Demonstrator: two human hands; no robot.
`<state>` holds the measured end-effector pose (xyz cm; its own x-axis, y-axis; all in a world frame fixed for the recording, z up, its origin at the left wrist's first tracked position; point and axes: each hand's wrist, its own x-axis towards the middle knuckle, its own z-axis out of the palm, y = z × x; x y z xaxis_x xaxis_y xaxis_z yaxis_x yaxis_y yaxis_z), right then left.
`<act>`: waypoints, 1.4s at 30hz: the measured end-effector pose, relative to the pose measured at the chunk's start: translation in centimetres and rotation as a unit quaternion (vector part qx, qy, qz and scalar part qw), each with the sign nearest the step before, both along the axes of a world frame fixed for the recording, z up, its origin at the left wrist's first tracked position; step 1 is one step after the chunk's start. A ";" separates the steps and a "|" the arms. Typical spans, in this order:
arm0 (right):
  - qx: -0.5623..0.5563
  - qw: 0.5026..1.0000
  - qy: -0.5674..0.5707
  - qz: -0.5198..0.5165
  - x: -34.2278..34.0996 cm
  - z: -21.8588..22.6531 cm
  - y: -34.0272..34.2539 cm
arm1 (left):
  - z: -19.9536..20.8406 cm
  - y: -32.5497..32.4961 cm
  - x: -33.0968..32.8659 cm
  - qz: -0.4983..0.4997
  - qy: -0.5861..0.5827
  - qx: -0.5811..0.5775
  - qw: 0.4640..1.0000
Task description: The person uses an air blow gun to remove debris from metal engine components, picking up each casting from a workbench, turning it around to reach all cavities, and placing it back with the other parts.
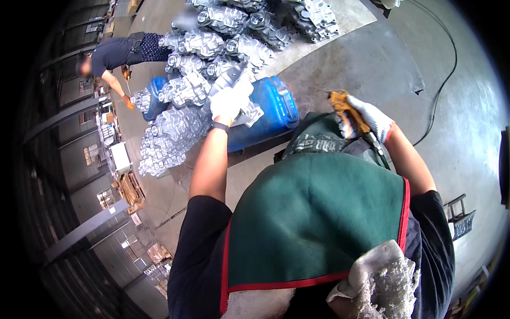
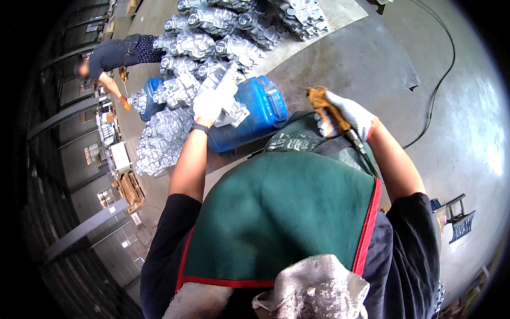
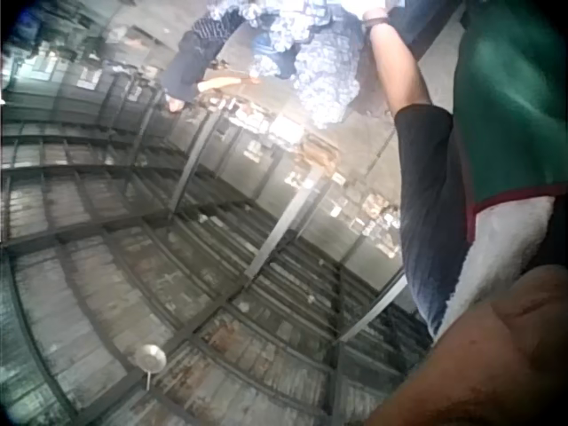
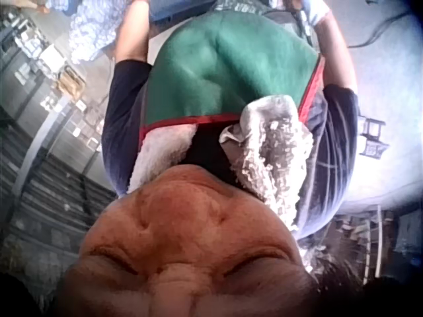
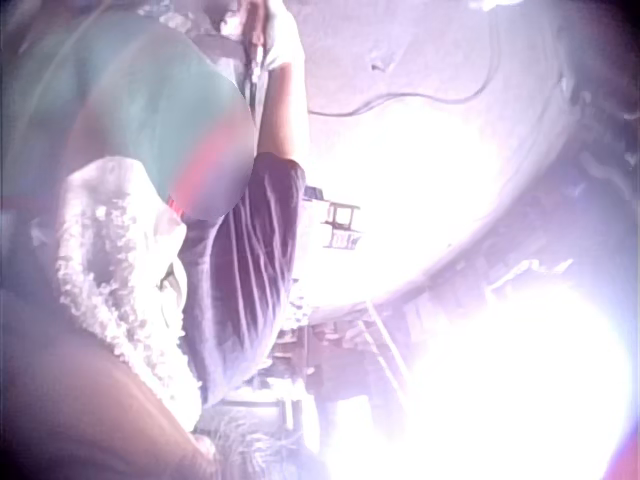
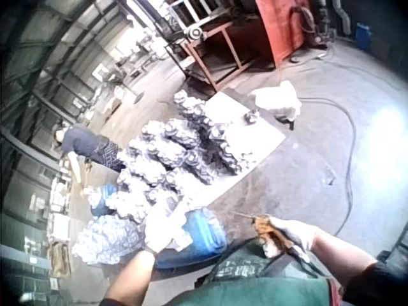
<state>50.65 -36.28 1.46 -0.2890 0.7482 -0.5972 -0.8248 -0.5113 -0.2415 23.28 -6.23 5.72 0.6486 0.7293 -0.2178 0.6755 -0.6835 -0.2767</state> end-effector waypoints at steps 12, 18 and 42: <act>0.010 0.993 -0.117 0.017 0.2 2.6 -2.0 | -0.9 -10.9 1.7 -0.264 0.019 -0.121 0.957; 0.050 0.949 -0.274 0.145 -0.6 2.4 0.8 | -1.7 -11.0 1.8 -0.236 -0.095 -0.192 0.948; 0.180 0.762 -0.560 0.272 -2.6 3.8 1.2 | -1.2 -10.1 -3.1 -0.212 0.007 -0.079 0.974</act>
<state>48.07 -35.11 5.28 -0.0752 0.8727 -0.4824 0.3112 -0.4391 -0.8429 20.21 -16.31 4.57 0.8802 0.3533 -0.3169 0.3202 -0.9349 -0.1530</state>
